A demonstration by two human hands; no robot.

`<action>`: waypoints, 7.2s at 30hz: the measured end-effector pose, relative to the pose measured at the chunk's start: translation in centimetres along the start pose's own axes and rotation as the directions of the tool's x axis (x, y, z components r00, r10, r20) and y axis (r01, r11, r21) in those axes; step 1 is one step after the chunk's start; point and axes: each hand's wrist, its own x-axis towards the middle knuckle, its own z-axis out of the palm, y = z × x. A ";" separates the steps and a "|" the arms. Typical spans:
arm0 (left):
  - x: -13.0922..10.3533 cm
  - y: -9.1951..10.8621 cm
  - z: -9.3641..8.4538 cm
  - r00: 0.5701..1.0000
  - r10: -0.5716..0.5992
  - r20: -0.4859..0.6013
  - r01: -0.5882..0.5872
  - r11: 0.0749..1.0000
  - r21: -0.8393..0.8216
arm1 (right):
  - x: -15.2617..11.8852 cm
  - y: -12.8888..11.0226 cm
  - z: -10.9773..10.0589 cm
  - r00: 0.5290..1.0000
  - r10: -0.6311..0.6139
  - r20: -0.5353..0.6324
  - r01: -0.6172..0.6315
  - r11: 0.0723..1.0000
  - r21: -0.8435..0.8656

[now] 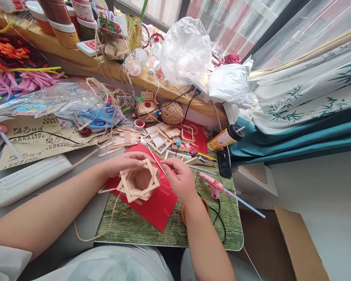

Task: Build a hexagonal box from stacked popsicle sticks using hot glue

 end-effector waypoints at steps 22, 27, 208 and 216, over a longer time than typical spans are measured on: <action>0.3 -0.8 3.4 0.903 0.168 -0.396 -0.068 0.965 0.254 | -5.0 1.9 5.9 0.849 0.363 -0.383 -0.217 0.901 0.375; -0.3 0.0 2.6 0.939 0.130 -0.319 0.005 0.921 0.389 | -4.1 3.1 5.1 0.828 0.424 -0.367 -0.220 0.848 0.483; -4.4 1.7 -0.2 0.796 0.472 0.380 -0.501 0.160 0.850 | -5.3 -2.1 4.7 0.963 -0.173 -0.206 0.116 0.958 -0.262; -4.3 1.7 -0.1 0.728 0.462 0.506 -0.566 -0.011 0.824 | -5.1 -2.2 4.3 0.964 -0.165 -0.206 0.114 0.965 -0.238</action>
